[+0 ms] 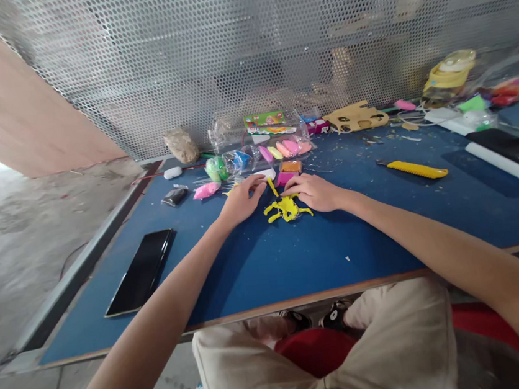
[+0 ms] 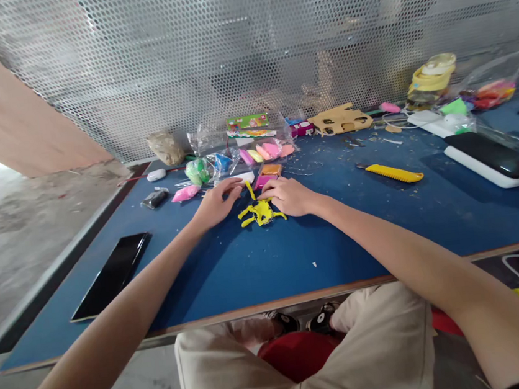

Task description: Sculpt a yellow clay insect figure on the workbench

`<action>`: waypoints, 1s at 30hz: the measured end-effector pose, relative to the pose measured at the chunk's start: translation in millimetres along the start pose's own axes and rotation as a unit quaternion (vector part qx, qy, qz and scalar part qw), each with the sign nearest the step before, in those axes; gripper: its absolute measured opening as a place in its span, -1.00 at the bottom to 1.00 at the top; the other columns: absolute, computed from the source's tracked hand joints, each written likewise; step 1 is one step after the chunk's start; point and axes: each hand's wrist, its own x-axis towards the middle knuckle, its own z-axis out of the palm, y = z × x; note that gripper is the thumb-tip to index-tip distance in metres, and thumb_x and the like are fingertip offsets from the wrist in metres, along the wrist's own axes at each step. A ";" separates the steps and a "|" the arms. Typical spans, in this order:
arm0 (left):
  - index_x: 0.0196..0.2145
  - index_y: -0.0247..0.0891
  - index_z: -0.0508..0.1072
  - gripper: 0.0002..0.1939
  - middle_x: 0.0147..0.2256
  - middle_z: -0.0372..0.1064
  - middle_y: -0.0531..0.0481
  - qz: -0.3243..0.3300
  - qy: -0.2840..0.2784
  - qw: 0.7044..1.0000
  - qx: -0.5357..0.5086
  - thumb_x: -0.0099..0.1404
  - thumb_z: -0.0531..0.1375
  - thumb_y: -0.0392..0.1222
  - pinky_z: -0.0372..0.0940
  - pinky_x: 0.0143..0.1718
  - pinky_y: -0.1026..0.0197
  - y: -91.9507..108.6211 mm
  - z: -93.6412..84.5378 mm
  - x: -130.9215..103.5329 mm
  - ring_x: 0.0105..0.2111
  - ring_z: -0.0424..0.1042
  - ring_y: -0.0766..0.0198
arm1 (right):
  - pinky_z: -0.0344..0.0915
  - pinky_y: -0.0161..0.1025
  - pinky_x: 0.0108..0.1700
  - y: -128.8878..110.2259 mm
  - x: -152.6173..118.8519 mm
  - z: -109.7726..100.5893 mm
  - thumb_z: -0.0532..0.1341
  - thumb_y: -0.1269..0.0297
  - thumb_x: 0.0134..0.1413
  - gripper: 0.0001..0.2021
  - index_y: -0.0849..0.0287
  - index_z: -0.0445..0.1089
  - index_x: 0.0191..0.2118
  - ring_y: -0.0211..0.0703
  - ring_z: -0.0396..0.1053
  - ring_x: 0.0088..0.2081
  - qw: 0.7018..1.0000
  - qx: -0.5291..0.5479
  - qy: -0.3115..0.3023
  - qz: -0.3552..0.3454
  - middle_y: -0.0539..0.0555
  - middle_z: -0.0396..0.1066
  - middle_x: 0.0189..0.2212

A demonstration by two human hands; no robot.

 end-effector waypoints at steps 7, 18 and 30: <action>0.31 -0.19 0.35 -0.45 0.30 0.32 -0.16 0.195 -0.130 0.968 0.091 0.51 0.05 0.11 0.11 0.38 -0.10 -0.8 -22.3 -18.3 0.32 0.28 0.01 | 0.17 0.10 0.31 2.3 1.3 -1.5 -0.04 0.15 0.47 -0.56 0.08 0.44 0.23 0.06 0.33 0.23 0.998 0.010 0.054 -0.004 0.14 0.47 0.18; 0.41 -0.19 0.21 -0.34 0.41 0.10 -0.17 0.218 -0.207 0.953 0.029 0.55 -0.16 0.18 -0.02 0.45 -0.12 -11.7 -14.3 -13.6 0.44 0.05 0.02 | 0.06 0.30 0.30 18.5 2.3 2.4 -0.15 -0.11 0.47 -0.42 0.02 0.32 0.34 0.23 0.19 0.32 0.998 -0.010 0.029 0.062 0.14 0.35 0.31; 0.02 -0.21 0.57 -0.60 0.03 0.55 -0.13 0.061 0.088 0.992 0.067 0.50 0.06 0.04 0.32 0.19 0.02 -16.2 -40.0 -10.2 0.07 0.48 0.09 | 0.20 0.23 0.27 20.2 -1.5 -3.9 -0.10 -0.08 0.47 -0.47 0.01 0.41 0.26 0.17 0.30 0.27 0.999 -0.017 0.028 0.032 0.10 0.43 0.24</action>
